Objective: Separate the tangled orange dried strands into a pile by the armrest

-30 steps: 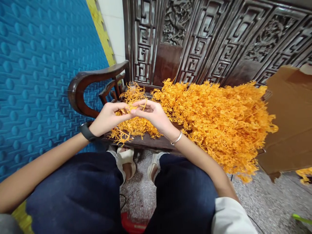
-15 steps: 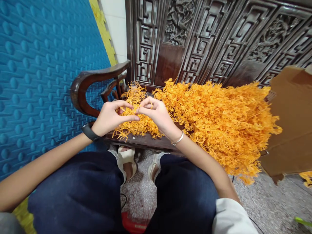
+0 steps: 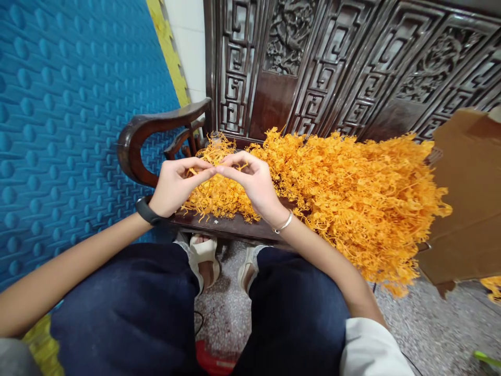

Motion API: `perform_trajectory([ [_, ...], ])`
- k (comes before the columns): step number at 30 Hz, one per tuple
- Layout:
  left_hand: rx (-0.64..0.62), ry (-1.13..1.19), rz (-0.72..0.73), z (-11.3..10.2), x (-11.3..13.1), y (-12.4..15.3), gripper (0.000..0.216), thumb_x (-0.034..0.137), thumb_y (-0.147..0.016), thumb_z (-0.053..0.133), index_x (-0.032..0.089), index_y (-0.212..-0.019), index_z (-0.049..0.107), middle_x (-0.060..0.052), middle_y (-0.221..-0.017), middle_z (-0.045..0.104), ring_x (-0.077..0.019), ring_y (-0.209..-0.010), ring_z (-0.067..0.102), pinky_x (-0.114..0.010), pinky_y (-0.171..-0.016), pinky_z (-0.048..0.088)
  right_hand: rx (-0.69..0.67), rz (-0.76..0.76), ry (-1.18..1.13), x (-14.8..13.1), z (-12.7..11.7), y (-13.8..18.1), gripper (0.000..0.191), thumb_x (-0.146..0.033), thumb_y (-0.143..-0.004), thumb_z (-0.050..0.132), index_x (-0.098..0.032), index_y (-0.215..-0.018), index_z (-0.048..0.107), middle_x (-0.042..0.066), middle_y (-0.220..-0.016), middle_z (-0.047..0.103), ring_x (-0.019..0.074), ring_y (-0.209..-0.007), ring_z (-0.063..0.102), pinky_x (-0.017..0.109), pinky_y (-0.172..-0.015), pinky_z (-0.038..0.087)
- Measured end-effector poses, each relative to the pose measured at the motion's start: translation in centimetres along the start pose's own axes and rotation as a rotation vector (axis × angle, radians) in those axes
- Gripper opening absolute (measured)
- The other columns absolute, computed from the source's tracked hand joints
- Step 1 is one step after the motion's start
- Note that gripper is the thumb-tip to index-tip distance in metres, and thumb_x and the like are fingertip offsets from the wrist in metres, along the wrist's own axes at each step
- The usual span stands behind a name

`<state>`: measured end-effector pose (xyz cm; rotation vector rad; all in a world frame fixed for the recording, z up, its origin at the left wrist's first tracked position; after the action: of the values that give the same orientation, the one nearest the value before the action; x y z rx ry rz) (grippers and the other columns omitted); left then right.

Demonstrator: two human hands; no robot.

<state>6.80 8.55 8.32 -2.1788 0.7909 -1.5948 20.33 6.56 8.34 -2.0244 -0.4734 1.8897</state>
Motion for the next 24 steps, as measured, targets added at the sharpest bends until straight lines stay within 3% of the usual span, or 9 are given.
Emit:
perform_trajectory([
  [7,-0.002,0.013,-0.042,0.4,0.0,0.1,0.033,0.043,-0.058,0.076,0.016,-0.073,0.065,0.004,-0.051,0.048,-0.009,-0.049,0.04,-0.024,-0.049,0.032,-0.002,0.058,-0.092,1.0,0.2,0.1,0.019,-0.031,-0.069,0.07,-0.02,-0.07,0.054,-0.002,-0.077,0.061,0.0103,-0.073,0.056,0.029,-0.075,0.047],
  [16,0.071,0.08,-0.001,0.6,-0.6,0.0,0.027,0.042,-0.065,0.07,0.015,-0.07,0.066,-0.002,-0.069,0.066,-0.0133,-0.063,0.056,-0.026,-0.058,0.043,0.015,0.074,-0.142,1.7,0.9,0.1,0.025,-0.036,-0.067,0.07,-0.021,-0.071,0.051,-0.001,-0.081,0.061,0.0113,-0.078,0.058,0.03,-0.078,0.049],
  [21,0.049,0.075,0.013,0.8,-0.6,-0.1,0.017,0.031,-0.067,0.068,0.015,-0.066,0.065,-0.001,-0.066,0.066,-0.0137,-0.064,0.057,-0.026,-0.061,0.044,0.025,0.07,-0.108,1.5,0.6,0.0,0.024,-0.035,-0.067,0.071,-0.022,-0.079,0.054,0.0,-0.087,0.06,0.0126,-0.085,0.058,0.03,-0.079,0.049],
  [24,0.01,0.062,0.018,0.9,-0.5,-0.2,0.021,0.034,-0.067,0.067,0.015,-0.062,0.061,0.0,-0.063,0.063,-0.0131,-0.062,0.055,-0.026,-0.061,0.042,-0.066,0.076,-0.086,1.0,0.7,-0.1,0.03,-0.031,-0.063,0.074,-0.022,-0.085,0.057,0.0,-0.089,0.06,0.0126,-0.087,0.058,0.029,-0.078,0.049],
])
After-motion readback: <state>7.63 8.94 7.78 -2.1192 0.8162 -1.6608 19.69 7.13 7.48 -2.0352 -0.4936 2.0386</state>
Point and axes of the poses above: each hand's wrist, its own y-axis away from the middle knuckle, its own z-axis out of the palm, x = y × z, the point moved 9 cm from there along -y, towards the middle knuckle
